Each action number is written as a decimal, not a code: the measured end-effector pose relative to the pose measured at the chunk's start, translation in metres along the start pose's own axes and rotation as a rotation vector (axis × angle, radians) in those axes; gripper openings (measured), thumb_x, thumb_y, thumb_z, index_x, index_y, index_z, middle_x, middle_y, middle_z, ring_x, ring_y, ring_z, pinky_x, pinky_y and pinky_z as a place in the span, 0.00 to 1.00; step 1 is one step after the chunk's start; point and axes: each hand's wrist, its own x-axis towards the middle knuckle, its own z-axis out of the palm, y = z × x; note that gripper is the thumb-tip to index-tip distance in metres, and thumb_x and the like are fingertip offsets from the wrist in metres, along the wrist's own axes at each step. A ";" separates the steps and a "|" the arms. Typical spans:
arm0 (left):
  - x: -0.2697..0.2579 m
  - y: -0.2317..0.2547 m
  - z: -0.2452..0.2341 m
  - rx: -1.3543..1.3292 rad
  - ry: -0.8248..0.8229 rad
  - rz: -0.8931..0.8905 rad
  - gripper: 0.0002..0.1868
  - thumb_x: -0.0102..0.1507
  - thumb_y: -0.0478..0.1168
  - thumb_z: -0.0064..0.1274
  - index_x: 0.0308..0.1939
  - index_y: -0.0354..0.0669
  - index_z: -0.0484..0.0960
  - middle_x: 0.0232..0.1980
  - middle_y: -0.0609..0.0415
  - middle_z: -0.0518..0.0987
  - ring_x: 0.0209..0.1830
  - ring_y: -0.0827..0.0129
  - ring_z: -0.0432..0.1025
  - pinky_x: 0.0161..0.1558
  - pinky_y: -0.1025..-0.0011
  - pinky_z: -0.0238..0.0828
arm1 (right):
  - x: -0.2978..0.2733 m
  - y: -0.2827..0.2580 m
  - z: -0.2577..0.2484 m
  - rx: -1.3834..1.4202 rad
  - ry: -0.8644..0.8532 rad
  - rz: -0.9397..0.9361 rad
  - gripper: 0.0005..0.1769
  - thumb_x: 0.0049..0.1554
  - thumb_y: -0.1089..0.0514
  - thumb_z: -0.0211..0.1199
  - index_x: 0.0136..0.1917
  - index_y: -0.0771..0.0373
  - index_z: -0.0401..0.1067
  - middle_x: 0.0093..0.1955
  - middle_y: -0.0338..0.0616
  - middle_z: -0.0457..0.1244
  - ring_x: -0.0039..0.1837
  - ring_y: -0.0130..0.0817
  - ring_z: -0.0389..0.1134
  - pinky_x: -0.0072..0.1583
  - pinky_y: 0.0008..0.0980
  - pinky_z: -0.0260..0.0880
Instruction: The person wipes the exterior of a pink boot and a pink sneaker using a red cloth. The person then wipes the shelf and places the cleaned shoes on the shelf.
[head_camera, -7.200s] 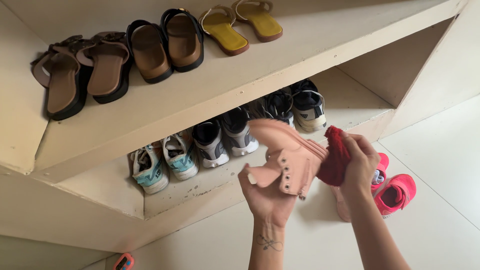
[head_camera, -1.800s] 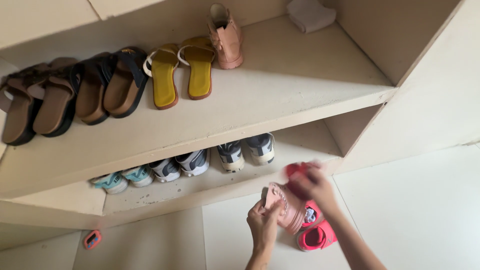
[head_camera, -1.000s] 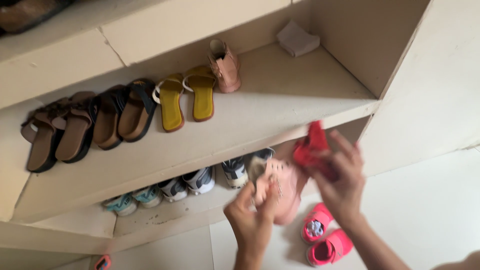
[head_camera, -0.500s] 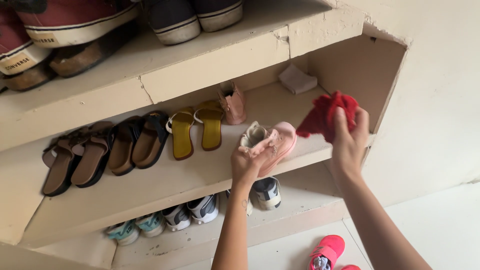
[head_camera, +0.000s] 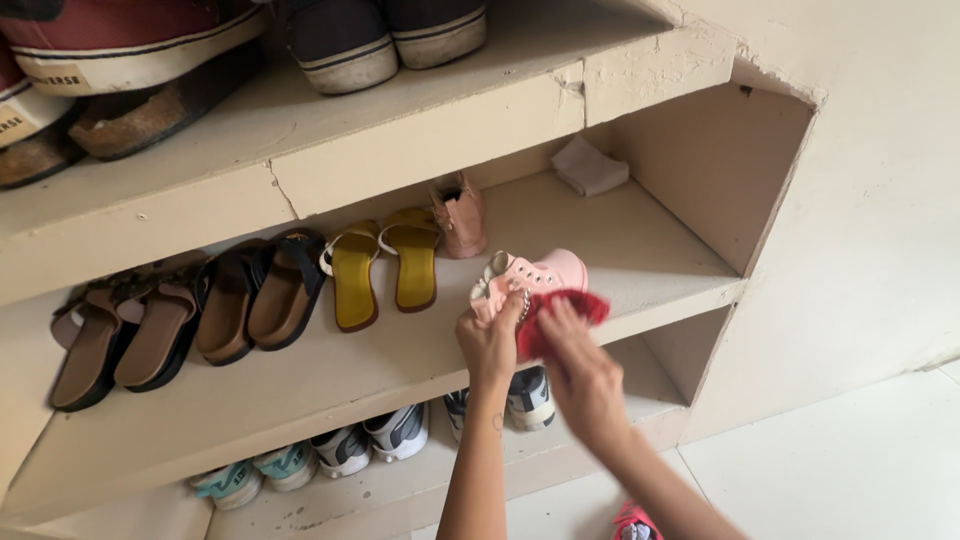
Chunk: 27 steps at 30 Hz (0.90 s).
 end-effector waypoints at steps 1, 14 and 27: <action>-0.001 -0.001 -0.001 0.026 0.003 0.000 0.11 0.60 0.37 0.60 0.42 0.32 0.87 0.38 0.50 0.87 0.37 0.73 0.79 0.40 0.72 0.75 | 0.012 0.009 -0.003 -0.007 0.003 0.006 0.28 0.50 0.71 0.64 0.65 0.65 0.73 0.69 0.59 0.64 0.72 0.52 0.65 0.73 0.45 0.64; -0.003 0.002 -0.003 0.110 -0.063 0.024 0.12 0.60 0.39 0.62 0.42 0.33 0.88 0.36 0.53 0.87 0.35 0.74 0.79 0.39 0.72 0.75 | 0.003 0.006 -0.011 0.033 -0.117 -0.164 0.26 0.50 0.72 0.66 0.62 0.62 0.76 0.68 0.55 0.65 0.70 0.48 0.68 0.71 0.43 0.69; -0.010 0.007 -0.004 0.153 -0.083 0.091 0.12 0.61 0.39 0.63 0.45 0.36 0.88 0.38 0.55 0.88 0.37 0.76 0.80 0.41 0.75 0.76 | 0.009 0.012 -0.024 -0.007 -0.129 -0.098 0.27 0.49 0.72 0.65 0.63 0.64 0.75 0.65 0.59 0.67 0.65 0.49 0.71 0.67 0.41 0.71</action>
